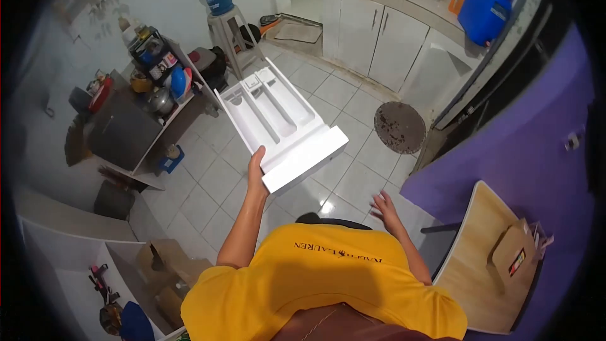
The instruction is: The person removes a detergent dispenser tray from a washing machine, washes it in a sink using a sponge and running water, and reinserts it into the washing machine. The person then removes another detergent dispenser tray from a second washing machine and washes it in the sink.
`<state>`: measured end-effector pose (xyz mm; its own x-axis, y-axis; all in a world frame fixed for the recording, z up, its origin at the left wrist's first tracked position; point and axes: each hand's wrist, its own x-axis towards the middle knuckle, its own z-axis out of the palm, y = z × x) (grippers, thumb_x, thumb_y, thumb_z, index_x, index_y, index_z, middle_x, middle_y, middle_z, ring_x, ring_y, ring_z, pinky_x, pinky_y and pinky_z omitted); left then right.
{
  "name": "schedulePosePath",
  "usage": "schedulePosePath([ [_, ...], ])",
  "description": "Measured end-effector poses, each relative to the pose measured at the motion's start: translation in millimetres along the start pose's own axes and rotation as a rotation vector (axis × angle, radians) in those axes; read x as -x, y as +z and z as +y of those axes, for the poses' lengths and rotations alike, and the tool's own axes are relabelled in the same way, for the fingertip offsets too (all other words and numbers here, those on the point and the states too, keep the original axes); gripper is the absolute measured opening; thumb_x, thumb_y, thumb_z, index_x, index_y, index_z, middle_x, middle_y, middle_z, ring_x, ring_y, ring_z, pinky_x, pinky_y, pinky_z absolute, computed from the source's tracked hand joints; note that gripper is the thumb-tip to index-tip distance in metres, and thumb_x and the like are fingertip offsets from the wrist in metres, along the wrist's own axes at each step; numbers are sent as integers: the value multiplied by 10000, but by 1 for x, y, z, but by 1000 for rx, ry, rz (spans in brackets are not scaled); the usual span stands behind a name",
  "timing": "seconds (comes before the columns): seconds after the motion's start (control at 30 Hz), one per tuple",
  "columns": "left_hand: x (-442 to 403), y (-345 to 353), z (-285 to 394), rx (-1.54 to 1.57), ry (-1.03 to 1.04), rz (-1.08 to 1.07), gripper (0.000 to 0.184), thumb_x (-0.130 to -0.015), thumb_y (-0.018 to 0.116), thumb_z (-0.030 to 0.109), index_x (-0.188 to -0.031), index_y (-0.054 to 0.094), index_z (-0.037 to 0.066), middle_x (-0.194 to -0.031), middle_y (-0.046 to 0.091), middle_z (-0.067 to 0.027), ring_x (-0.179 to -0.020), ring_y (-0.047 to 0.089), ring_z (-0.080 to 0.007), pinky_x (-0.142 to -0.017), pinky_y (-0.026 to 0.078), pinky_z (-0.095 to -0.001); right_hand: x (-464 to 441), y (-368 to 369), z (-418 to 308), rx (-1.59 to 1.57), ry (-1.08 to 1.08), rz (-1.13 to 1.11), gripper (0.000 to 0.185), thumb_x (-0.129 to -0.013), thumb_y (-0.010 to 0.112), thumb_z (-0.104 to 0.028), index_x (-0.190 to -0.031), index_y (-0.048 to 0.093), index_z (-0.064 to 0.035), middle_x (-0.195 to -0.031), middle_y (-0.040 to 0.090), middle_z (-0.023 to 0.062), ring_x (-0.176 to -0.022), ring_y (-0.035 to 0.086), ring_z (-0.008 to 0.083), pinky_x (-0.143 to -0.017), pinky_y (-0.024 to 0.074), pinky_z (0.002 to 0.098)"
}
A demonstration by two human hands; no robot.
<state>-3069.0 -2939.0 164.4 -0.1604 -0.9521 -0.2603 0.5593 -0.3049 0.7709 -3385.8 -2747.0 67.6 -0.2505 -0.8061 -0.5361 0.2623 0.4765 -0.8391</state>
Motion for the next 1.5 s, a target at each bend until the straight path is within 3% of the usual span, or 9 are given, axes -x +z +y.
schedulePosePath([
  [0.27,-211,86,0,-51,102,-28,553,-807,575,333,-1177,411,-43,-1107,516,-167,-1002,535,-249,-853,446,-336,-200,137,-217,-486,-158,-516,998,-789,612,-442,-1363,-175,-224,-1435,62,140,-1252,244,345,-943,348,454],
  [0.3,-232,109,8,-75,100,-38,556,-807,576,337,-1178,409,-42,-1112,511,-163,-1016,525,-246,-866,435,-336,-225,141,-237,-493,-150,-512,1089,-751,626,-503,-1333,-252,-229,-1438,-23,147,-1296,94,390,-977,278,488],
  [0.43,-326,184,24,-34,65,-167,587,-824,576,234,-1263,281,-19,-1196,433,-151,-1095,450,-239,-904,391,-356,-300,136,-314,-475,-187,-262,1133,-718,645,-537,-1342,-240,-201,-1428,11,152,-1295,110,346,-999,207,478],
  [0.53,-411,233,16,42,8,-329,579,-830,571,201,-1281,268,0,-1204,434,-150,-1109,447,-240,-917,379,-369,-363,117,-367,-492,-283,-104,1134,-705,631,-576,-1353,-217,-191,-1398,95,100,-1235,238,293,-973,263,455],
  [0.7,-532,330,-11,-29,-64,-443,645,-818,586,255,-1299,228,15,-1187,435,-141,-1075,463,-223,-878,399,-377,-462,66,-459,-679,-347,44,766,-739,583,-581,-1299,283,-154,-1276,367,83,-1153,383,241,-922,348,431],
  [0.8,-605,398,-30,-62,-50,-542,620,-809,596,274,-1268,264,22,-1157,439,-128,-1043,466,-216,-850,406,-362,-529,11,-514,-678,-441,-14,877,-737,663,-422,-1340,79,-166,-1287,300,86,-1172,344,249,-900,362,454],
  [0.97,-719,501,-46,-199,-141,-651,682,-791,601,367,-1280,261,33,-1137,447,-103,-984,474,-185,-808,405,-322,-635,-58,-613,-815,-602,79,577,-741,652,-276,-1180,330,-88,-1129,461,76,-1046,478,225,-875,418,394],
  [1.37,-981,686,-87,17,-404,-870,498,-859,557,297,-1185,374,-31,-1082,504,-117,-992,521,-216,-872,430,-367,-848,-193,-833,-571,-589,204,457,-690,700,-265,-1024,496,-29,-968,524,83,-930,515,200,-845,422,356],
  [1.5,-1059,720,-101,92,-522,-931,433,-872,538,267,-1165,399,-19,-1092,483,-131,-1025,492,-239,-913,412,-378,-913,-208,-874,-468,-597,390,718,-645,731,-277,-1188,343,-14,-1112,455,130,-1037,462,241,-878,401,404],
])
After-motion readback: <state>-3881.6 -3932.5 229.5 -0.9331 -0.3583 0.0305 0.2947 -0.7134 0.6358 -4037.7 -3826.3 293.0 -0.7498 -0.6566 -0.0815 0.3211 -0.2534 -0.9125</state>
